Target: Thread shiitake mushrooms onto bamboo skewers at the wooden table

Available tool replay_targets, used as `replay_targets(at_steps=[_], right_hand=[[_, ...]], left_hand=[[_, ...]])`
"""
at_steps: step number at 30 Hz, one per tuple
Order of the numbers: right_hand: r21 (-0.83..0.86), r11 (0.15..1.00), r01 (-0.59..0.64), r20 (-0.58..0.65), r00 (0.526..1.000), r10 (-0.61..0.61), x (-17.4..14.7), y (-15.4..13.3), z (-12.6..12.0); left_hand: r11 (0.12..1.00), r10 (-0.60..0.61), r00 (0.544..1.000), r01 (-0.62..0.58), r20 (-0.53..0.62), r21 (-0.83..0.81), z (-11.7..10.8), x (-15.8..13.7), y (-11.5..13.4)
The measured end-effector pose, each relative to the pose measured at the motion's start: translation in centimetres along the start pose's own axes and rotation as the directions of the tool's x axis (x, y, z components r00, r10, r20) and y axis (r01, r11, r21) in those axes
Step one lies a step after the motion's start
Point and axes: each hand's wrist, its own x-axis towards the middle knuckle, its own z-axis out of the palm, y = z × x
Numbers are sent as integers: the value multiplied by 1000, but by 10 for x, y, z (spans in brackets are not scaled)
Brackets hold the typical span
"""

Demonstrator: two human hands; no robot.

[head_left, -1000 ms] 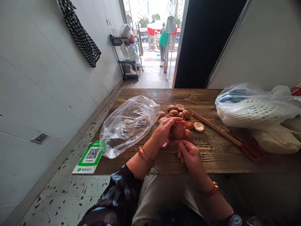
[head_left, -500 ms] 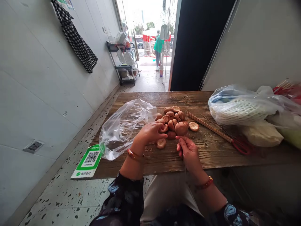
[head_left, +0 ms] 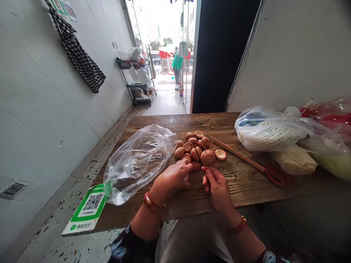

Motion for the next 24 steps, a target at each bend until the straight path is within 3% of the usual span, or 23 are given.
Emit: replay_targets(at_steps=[3,6,8,10,12,14,18,24], right_hand=[[-3,1000,-2,3,1000,2,-2,-1,-1],[2,1000,-7,2,1000,7,-3,1,-1],[-1,1000,-27,13,1000,27,-4,3,-1],[-13,999,-49,49,998,50,-6,4,-2],[-36,998,-59,106,992,62,-8,3,-3],[-59,997,-51,161,985,60,-10,1,-3],[-89,995,-36,214,975,54,-11,-3,-4],[-111,994,-18,209,977,41,-11,-5,-3]], left_hand=[[973,53,992,-77,-114,-217,-11,1,2],[835,-99,951,-80,-292,-544,-22,3,4],[620,-265,903,-109,-337,-777,-24,4,4],[342,-387,868,-178,-310,-923,-22,7,1],[123,-451,853,-233,-263,-965,-17,10,-4],[-11,-473,855,-248,-214,-969,-13,14,-9],[-109,-475,856,-284,-201,-953,-5,20,-13],[-47,-380,902,-240,-204,-970,2,22,-8]])
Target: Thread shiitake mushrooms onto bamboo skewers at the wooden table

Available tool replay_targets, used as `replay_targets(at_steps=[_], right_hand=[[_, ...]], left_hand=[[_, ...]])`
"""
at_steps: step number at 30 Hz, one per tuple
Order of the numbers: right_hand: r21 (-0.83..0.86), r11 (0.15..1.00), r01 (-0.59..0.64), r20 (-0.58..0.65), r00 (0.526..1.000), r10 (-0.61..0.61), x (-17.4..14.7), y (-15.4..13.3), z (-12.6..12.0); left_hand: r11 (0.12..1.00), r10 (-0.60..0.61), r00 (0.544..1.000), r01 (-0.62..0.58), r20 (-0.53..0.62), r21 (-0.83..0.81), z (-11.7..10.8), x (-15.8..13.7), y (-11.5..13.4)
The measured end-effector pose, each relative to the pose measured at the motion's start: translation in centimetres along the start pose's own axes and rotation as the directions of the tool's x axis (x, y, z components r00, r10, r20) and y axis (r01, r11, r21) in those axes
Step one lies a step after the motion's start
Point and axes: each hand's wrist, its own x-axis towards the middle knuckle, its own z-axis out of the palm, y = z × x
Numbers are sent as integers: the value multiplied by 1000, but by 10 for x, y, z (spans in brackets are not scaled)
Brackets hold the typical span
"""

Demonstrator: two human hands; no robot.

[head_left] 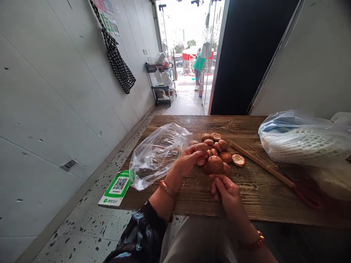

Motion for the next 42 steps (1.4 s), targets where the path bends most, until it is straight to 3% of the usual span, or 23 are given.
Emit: replay_targets(at_steps=[7,14,42], right_hand=[[-105,994,21,127,992,-7,-5,-3,-4],[-213,977,1,256,965,55,-4,-8,-4],[-210,978,-14,250,966,68,0,-7,-3]], left_hand=[[994,76,986,-87,-145,-71,-5,2,4],[991,50,986,-69,-161,-116,-9,5,4],[980,54,994,-70,-90,-184,5,0,5]])
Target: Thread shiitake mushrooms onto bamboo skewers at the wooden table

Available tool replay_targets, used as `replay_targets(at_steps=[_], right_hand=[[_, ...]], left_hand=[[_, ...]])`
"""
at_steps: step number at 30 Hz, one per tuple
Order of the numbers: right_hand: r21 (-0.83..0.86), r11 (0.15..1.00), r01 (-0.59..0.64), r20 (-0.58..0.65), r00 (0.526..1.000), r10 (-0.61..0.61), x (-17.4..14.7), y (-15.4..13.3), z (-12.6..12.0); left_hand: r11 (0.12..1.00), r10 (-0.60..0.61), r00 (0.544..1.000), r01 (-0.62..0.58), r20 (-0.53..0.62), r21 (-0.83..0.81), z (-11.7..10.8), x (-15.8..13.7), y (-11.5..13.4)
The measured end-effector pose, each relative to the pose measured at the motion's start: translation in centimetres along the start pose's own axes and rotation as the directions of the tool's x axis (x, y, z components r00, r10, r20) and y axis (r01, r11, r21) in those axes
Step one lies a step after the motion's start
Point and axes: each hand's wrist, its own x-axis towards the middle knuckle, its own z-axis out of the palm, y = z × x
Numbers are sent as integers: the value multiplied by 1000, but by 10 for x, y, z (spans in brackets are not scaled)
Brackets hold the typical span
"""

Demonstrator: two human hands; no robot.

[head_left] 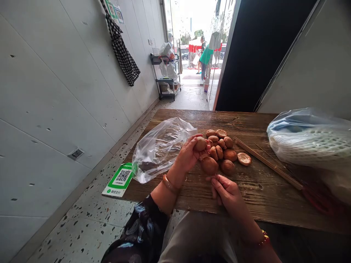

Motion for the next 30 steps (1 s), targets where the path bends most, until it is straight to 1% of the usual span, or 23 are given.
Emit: replay_targets(at_steps=[10,14,17,21,24,30], right_hand=[[-2,1000,2,-34,999,-2,1,4,0],[-25,999,27,-64,998,-28,2,6,0],[-18,1000,24,-74,997,-25,2,6,-1],[-22,999,31,-95,995,-33,3,6,-1],[-12,999,46,-118,992,-47,3,6,0],[38,999,34,-134,991,-29,6,11,0]], left_hand=[[999,6,1000,-6,1,37,1,0,-11],[998,36,999,-36,-3,57,6,0,-16],[997,56,998,-56,-8,57,11,-1,-20],[997,55,998,-56,12,54,15,-3,-24],[996,45,999,-45,9,71,16,-4,-25],[993,49,999,-51,22,109,19,-6,-28]])
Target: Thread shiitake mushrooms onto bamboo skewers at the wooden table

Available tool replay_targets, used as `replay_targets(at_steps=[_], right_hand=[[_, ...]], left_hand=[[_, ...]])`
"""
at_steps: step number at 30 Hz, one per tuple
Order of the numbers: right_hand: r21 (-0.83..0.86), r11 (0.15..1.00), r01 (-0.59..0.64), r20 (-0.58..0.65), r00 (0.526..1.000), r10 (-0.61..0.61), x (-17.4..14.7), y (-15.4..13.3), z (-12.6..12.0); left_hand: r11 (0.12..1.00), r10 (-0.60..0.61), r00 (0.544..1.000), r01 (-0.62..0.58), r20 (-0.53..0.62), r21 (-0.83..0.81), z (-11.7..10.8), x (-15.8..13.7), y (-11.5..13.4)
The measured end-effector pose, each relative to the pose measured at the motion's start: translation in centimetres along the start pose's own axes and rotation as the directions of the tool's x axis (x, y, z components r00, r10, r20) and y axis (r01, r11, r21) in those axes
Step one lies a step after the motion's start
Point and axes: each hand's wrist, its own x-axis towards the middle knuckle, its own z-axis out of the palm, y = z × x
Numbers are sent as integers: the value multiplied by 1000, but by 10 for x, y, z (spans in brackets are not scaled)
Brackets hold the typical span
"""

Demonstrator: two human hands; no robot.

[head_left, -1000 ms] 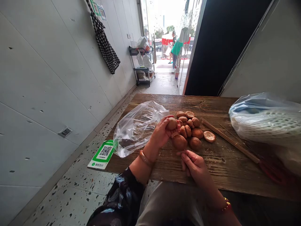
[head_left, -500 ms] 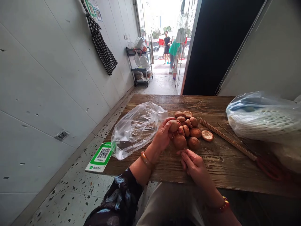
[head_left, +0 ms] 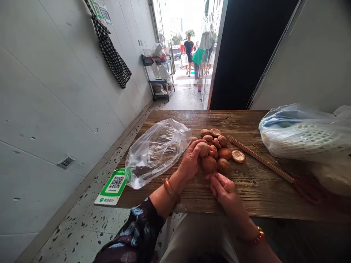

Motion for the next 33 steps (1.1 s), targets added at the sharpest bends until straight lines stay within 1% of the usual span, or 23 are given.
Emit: replay_targets(at_steps=[6,9,11,13,15,16,18,22,24,28,30,33], right_hand=[[22,1000,-5,-19,1000,5,0,0,0],[13,1000,8,-32,999,-8,0,-2,1],[33,999,-3,-26,1000,4,0,-5,1],[44,999,-25,-11,1000,26,0,-7,2],[32,999,-31,-6,999,31,-2,-9,3],[17,1000,-26,-5,1000,26,-3,-9,3],[-16,1000,-10,7,1000,10,-4,-8,3],[-52,999,4,48,999,-1,-4,-5,3],[-62,998,4,58,998,-1,-3,-4,3],[-113,993,19,74,997,-10,-5,-7,4],[-169,984,55,56,997,-46,-8,-9,6],[-258,960,114,5,993,-117,-10,-11,8]], left_hand=[[1000,-12,1000,12,-16,11,3,0,-7],[1000,-20,1000,20,-12,-3,5,0,-3],[998,-45,999,46,26,-39,5,0,3],[990,-94,994,100,61,-97,2,0,9],[977,-140,988,147,57,-152,-1,0,13],[974,-146,988,151,42,-169,-3,0,14],[978,-125,992,128,31,-167,-5,0,12],[992,-73,993,81,87,-94,-6,-1,8],[995,-62,994,68,89,-70,-6,-2,7],[998,-26,1000,26,10,-50,-8,-2,11],[999,-9,999,8,-36,-45,-9,-1,12],[999,-9,999,7,-46,-44,-10,-1,13]])
